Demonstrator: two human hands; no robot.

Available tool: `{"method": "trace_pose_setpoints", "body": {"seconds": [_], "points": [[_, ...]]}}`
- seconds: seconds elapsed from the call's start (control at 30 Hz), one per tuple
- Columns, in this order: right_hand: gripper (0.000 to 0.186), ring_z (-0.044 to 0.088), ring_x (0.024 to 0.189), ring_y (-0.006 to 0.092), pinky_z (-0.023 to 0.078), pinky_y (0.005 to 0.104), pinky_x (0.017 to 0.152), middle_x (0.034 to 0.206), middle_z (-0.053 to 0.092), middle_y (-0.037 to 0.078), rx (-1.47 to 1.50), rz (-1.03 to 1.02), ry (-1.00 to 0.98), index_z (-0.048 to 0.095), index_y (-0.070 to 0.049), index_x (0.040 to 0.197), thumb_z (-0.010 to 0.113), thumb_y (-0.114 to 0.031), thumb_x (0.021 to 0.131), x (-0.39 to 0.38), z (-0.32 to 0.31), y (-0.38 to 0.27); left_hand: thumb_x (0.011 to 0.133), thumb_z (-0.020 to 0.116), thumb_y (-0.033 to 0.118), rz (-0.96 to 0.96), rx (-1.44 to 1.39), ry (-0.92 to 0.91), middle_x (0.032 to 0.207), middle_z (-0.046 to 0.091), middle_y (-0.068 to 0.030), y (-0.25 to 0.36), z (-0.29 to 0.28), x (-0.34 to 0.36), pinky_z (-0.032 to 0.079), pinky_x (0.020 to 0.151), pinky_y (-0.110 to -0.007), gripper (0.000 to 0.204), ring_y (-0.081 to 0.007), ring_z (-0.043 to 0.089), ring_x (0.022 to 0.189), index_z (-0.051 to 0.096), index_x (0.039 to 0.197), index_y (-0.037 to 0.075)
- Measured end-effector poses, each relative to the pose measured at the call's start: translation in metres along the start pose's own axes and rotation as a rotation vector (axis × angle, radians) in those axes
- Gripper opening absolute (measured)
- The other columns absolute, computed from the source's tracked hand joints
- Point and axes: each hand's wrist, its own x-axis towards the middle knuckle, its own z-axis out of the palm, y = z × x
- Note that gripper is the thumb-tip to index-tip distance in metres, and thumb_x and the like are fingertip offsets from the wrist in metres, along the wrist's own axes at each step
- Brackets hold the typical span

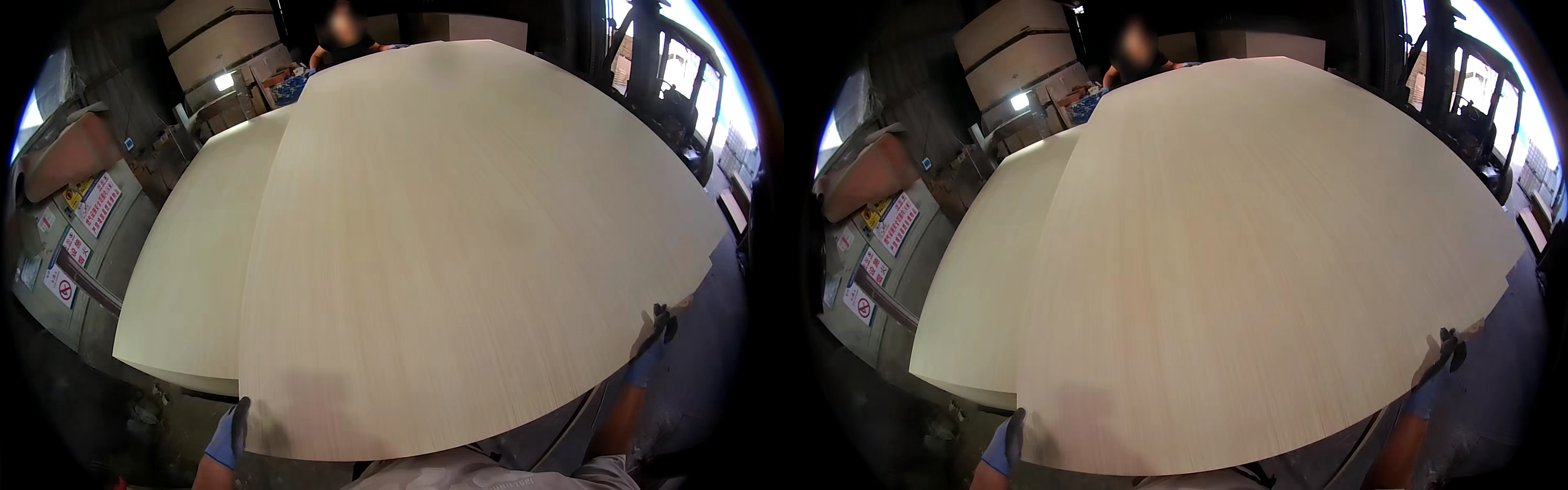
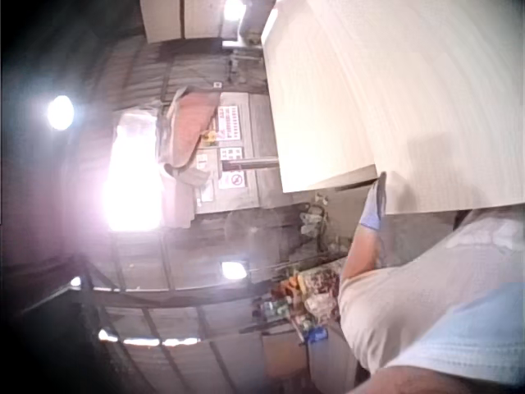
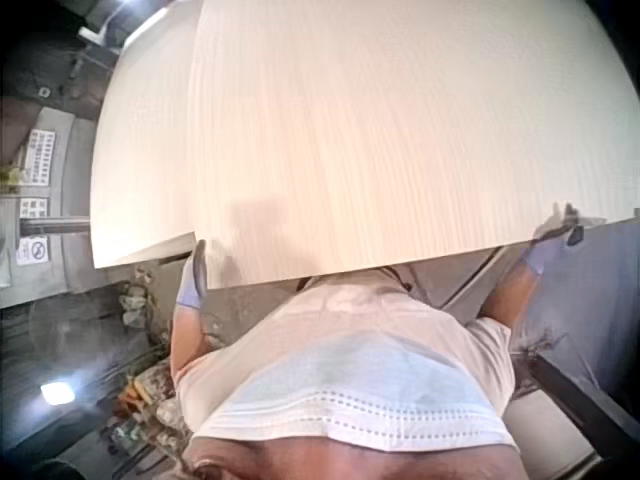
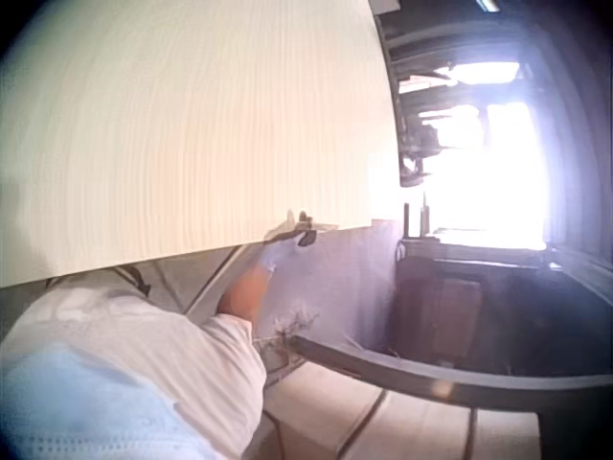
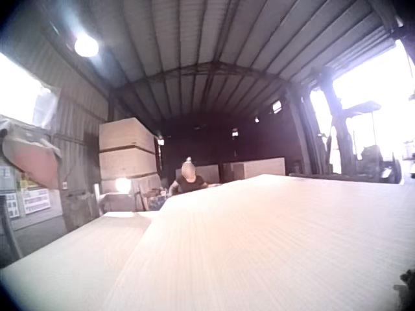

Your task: The person scrapes the edges of large wooden panels with a scraper, handles thin wooden strips, and shifts the panels across support stands.

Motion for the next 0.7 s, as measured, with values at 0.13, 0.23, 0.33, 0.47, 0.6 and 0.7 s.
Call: {"method": "trace_pose_setpoints", "body": {"seconds": [0.13,0.23,0.33,0.47,0.6,0.7], "points": [[0.045,0.036,0.132,0.0203,0.032,0.0395,0.109,0.146,0.034,0.009,-0.044,0.105,0.066,0.030,-0.003,0.141,0.033,-0.026,0.102,-0.009,-0.013,0.017,0.094,0.041,0.050,0.172,0.547,0.494,0.099,0.061,-0.0280,-0.027,0.035,0.008,0.044,0.081,-0.046,0.059,-0.0412,0.058,0.095,0.056,0.105,-0.006],[0.043,0.049,0.118,0.0297,0.044,0.0434,0.094,0.130,0.050,0.017,-0.457,-0.212,0.023,0.047,0.004,0.126,0.040,-0.029,0.099,-0.022,0.018,-0.022,0.095,0.041,0.049,0.031,0.567,0.561,0.104,0.061,-0.0277,-0.019,0.049,-0.007,0.042,0.088,-0.046,0.059,-0.0422,0.056,0.102,0.057,0.109,-0.006],[0.047,0.056,0.109,0.0308,0.049,0.0401,0.088,0.127,0.053,0.018,-0.689,-0.516,-0.009,0.045,0.005,0.129,0.040,-0.031,0.099,-0.042,0.079,-0.091,0.094,0.042,0.050,0.067,0.500,0.585,0.105,0.062,-0.0260,-0.102,0.030,0.033,0.042,0.089,-0.045,0.059,-0.0407,0.057,0.101,0.056,0.112,-0.005],[0.045,0.056,0.110,0.0285,0.046,0.0382,0.092,0.125,0.055,0.017,-0.540,-0.702,0.047,0.044,0.005,0.130,0.039,-0.028,0.100,-0.037,0.111,-0.152,0.095,0.046,0.044,0.046,0.236,0.332,0.100,0.065,-0.0228,-0.094,0.095,0.046,0.048,0.079,-0.041,0.051,-0.0350,0.063,0.090,0.059,0.110,-0.004],[0.044,0.055,0.111,0.0262,0.043,0.0363,0.096,0.123,0.056,0.016,0.081,-0.687,-0.144,0.043,0.004,0.131,0.037,-0.026,0.100,-0.028,0.156,-0.214,0.096,0.043,0.045,0.053,0.016,0.189,0.096,0.066,-0.0194,-0.246,0.150,0.133,0.049,0.078,-0.042,0.052,-0.0300,0.064,0.088,0.061,0.109,-0.001],[0.043,0.055,0.112,0.0245,0.040,0.0349,0.098,0.121,0.057,0.016,0.878,-0.351,-0.624,0.043,0.004,0.132,0.036,-0.025,0.100,-0.035,0.201,-0.245,0.095,0.035,0.054,-0.381,-0.428,-0.194,0.103,0.065,-0.0199,-0.289,0.207,0.176,0.050,0.082,-0.042,0.063,-0.0326,0.063,0.092,0.061,0.113,-0.001]]}}
